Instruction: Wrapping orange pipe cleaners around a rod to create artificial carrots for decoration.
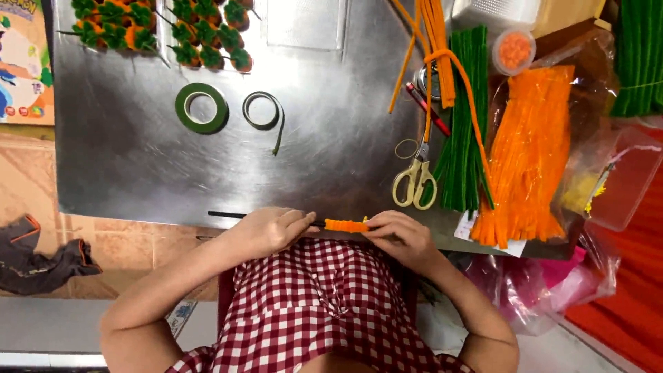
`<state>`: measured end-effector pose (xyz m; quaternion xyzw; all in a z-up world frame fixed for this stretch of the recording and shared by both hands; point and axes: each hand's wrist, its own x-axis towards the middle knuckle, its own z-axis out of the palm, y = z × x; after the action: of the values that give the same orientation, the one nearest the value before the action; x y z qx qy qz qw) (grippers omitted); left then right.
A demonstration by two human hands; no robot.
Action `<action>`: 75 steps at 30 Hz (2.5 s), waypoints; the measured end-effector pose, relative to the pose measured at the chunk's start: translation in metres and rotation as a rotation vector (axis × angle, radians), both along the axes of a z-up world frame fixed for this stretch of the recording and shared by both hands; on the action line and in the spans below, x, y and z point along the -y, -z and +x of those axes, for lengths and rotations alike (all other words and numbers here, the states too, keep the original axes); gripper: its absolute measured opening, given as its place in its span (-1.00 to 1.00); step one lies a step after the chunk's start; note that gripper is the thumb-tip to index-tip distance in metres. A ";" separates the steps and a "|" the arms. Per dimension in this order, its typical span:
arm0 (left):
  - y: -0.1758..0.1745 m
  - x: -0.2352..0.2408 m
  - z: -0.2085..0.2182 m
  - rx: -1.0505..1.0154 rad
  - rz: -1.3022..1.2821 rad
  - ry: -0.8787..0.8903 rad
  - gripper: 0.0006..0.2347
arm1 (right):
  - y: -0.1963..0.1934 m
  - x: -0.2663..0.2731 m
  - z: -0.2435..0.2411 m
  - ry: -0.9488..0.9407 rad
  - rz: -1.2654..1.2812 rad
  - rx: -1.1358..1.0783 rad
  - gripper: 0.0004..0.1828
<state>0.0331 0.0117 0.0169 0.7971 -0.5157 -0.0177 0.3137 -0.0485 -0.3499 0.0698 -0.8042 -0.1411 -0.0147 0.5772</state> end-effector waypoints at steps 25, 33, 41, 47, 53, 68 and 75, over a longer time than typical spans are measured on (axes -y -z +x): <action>-0.048 0.012 0.012 -0.357 0.046 -0.100 -0.57 | -0.064 -0.004 0.028 0.072 -0.040 -0.065 -0.86; -0.004 0.023 0.005 -0.291 0.193 0.002 -0.86 | -0.059 0.005 0.013 0.056 0.000 -0.145 -0.83; -0.027 0.033 -0.002 -0.142 0.187 0.045 -0.98 | -0.039 0.004 -0.010 0.015 -0.027 -0.106 -0.92; 0.002 0.034 -0.021 -0.117 0.214 0.038 -0.92 | -0.039 0.004 -0.007 -0.061 -0.041 -0.147 -0.85; -0.005 0.033 -0.023 -0.237 0.214 -0.021 -0.98 | -0.049 0.002 -0.004 -0.140 -0.035 -0.259 -0.81; -0.001 0.009 0.002 -0.264 -0.063 0.008 -0.77 | -0.028 -0.012 -0.011 -0.005 0.085 -0.290 -0.83; 0.020 0.026 -0.026 -0.114 -0.251 -0.064 -0.78 | -0.021 -0.009 -0.001 0.006 0.222 -0.219 -0.86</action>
<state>0.0070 -0.0146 -0.0028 0.7653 -0.4696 0.0114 0.4401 -0.0496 -0.3411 0.0910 -0.7326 -0.0726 0.0557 0.6745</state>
